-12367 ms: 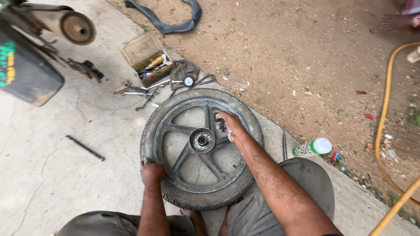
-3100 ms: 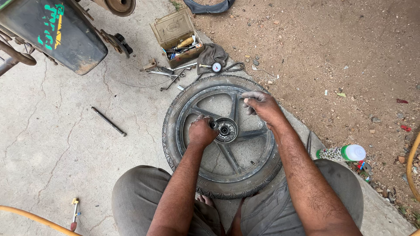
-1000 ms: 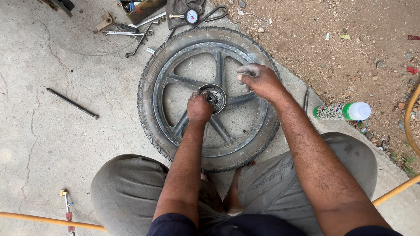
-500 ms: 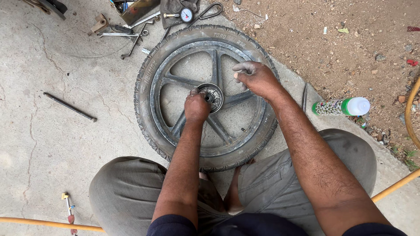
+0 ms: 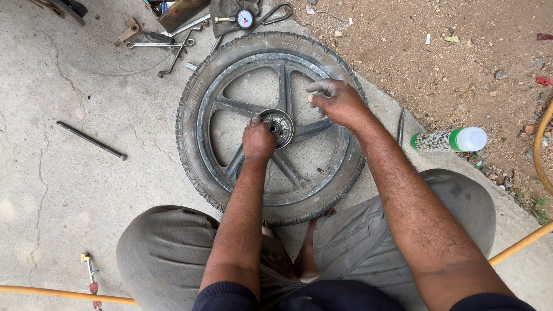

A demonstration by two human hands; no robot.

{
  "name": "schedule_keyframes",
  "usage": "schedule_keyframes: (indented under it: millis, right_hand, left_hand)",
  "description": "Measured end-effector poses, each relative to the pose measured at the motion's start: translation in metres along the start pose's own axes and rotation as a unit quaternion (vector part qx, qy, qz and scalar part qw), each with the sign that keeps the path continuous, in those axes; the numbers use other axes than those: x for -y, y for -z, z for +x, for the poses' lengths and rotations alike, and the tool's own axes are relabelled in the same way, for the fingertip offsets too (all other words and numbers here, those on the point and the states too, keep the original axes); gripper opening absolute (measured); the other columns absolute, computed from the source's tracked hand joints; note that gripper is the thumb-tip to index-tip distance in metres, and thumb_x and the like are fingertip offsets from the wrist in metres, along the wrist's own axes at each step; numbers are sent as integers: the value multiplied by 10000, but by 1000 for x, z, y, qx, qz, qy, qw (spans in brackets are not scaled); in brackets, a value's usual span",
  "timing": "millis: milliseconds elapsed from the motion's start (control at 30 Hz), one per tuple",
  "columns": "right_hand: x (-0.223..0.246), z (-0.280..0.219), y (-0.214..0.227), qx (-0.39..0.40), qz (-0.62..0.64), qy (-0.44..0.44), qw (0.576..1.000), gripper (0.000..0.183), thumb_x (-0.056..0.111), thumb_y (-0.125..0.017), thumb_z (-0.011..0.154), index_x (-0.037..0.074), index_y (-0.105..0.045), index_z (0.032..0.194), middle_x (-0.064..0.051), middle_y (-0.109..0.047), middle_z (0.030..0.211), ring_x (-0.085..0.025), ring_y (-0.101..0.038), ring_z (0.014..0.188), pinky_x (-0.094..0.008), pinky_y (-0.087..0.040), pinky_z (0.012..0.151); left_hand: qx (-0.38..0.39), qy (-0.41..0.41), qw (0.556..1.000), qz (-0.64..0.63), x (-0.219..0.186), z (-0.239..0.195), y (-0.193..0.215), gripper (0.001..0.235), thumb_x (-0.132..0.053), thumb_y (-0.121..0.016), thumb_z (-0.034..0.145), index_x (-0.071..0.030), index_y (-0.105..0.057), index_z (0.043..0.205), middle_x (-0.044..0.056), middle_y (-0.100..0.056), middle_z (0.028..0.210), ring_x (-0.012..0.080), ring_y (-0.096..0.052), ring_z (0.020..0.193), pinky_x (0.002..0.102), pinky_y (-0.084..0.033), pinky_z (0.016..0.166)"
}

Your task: The person checks the tire pressure using a gauge, then removes the valve cap and cleans the rim and valve area with a cloth. They then open a small box and insert a small white object into the valve stem.

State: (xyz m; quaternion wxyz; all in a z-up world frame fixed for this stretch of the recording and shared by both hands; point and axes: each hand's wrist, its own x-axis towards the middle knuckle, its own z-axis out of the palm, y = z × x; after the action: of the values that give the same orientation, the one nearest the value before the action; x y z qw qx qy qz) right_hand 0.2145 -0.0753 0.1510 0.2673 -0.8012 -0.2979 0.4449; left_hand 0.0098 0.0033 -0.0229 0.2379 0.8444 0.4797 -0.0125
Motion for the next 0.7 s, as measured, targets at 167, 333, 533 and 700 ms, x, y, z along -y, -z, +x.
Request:
schedule_keyframes:
  millis: [167,333,533,700]
  right_hand:
    - [-1,1,-1,-1,11,8,1000,376,306,-708,931,173,-693,1283,-58,-755,1075,-101,-679,764,-342,-599,765]
    - [-3,2,-1,0,9,18,1000,377,301,-718,922,169,-698,1275,-50,-752,1085,-97,-669,749,-339,-594,749]
    - [-4,3,-2,-1,14,26,1000,359,294,-711,931,170,-704,1268,-51,-756,1089,-94,-666,730,-324,-594,745]
    - [-4,5,-3,-5,24,35,999,354,286,-709,918,166,-703,1252,18,-715,1162,-95,-672,714,-328,-594,724]
  left_hand:
    - [30,13,999,7,-2,-1,4,382,-241,-821,827,-95,-747,1172,171,-622,1357,331,-557,1304,439,-409,1143]
    - [57,22,998,5,0,-2,3,365,-261,-800,874,-93,-741,1193,165,-664,1307,332,-594,1280,437,-435,1154]
    - [6,9,1000,-11,1,-4,4,411,-255,-838,795,-72,-739,1149,178,-628,1332,346,-561,1296,452,-415,1131]
    - [-10,7,1000,-16,-2,-6,11,446,-221,-836,766,-83,-724,1176,163,-574,1407,337,-536,1310,464,-414,1110]
